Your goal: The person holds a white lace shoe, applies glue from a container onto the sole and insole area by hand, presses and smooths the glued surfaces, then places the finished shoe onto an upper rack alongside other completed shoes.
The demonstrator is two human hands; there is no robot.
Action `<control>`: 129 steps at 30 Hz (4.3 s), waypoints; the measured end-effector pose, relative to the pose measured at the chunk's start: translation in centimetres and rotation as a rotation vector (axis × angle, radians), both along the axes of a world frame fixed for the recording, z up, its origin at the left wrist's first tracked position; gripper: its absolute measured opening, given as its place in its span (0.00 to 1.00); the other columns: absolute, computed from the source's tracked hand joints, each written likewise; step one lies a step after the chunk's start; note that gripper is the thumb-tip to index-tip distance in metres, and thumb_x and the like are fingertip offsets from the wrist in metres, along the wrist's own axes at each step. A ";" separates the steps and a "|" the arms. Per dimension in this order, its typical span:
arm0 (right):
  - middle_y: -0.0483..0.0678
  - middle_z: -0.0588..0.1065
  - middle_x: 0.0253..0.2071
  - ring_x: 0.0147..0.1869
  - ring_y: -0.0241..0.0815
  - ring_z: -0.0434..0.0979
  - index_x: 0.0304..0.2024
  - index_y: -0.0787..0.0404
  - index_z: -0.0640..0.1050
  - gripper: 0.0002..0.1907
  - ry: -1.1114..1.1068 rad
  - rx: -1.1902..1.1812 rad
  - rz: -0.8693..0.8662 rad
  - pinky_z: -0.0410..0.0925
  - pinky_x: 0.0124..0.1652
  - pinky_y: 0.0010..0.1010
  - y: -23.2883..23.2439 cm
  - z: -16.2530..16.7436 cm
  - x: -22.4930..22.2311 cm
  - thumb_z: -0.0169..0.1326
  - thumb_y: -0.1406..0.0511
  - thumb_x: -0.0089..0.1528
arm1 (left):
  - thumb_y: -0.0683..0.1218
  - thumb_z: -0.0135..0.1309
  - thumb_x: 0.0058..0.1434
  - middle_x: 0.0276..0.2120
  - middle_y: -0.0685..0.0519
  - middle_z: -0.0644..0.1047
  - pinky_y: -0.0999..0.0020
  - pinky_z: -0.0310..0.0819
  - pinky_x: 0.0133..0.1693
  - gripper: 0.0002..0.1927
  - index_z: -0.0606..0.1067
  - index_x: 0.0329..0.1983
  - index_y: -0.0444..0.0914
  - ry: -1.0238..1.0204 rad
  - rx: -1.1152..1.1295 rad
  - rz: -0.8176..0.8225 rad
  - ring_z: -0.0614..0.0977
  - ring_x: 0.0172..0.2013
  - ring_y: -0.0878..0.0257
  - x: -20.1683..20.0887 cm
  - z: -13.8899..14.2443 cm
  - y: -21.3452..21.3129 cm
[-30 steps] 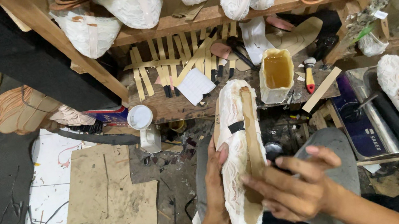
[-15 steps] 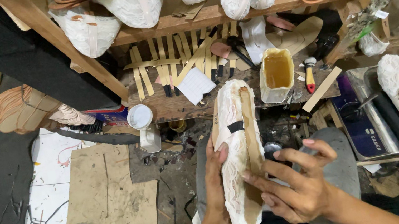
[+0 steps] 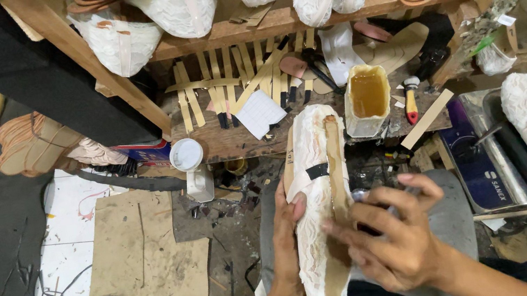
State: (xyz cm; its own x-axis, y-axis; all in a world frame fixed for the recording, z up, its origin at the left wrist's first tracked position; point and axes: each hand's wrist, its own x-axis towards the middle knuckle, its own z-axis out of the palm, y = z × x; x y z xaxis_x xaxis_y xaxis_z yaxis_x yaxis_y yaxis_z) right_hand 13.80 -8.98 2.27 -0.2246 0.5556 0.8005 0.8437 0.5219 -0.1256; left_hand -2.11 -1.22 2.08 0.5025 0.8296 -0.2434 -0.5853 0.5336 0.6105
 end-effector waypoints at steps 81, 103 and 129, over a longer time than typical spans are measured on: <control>0.33 0.70 0.67 0.73 0.42 0.59 0.53 0.50 0.85 0.18 -0.294 0.110 0.079 0.44 0.68 0.47 1.3 -2.6 2.1 0.52 0.52 0.67 | 0.56 0.42 0.68 0.45 0.43 0.80 0.60 0.80 0.43 0.24 0.74 0.55 0.35 -0.319 -0.348 -0.125 0.83 0.41 0.53 -0.8 -4.0 0.6; 0.43 0.61 0.75 0.78 0.52 0.48 0.52 0.40 0.86 0.17 0.034 -0.077 -0.235 0.40 0.72 0.49 4.9 0.5 4.0 0.45 0.59 0.70 | 0.55 0.41 0.59 0.52 0.42 0.80 0.44 0.81 0.46 0.32 0.66 0.65 0.36 -0.300 -0.235 -0.217 0.84 0.46 0.46 -1.1 -3.3 -0.8; 0.56 0.70 0.64 0.65 0.57 0.73 0.71 0.48 0.59 0.37 2.249 -0.550 0.472 0.64 0.63 0.54 5.2 -4.9 5.6 0.50 0.68 0.59 | 0.63 0.62 0.54 0.71 0.49 0.65 0.51 0.69 0.64 0.55 0.42 0.76 0.50 -0.615 0.095 -0.364 0.73 0.65 0.51 -1.1 -0.5 -1.1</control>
State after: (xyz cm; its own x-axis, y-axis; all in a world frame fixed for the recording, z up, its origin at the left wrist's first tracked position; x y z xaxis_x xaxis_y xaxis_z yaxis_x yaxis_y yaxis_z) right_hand 19.36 -3.79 -2.66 0.3219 0.9112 -0.2571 -0.8676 0.1752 -0.4654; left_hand -3.17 -2.32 1.54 0.7740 0.5869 0.2377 -0.6332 0.7211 0.2813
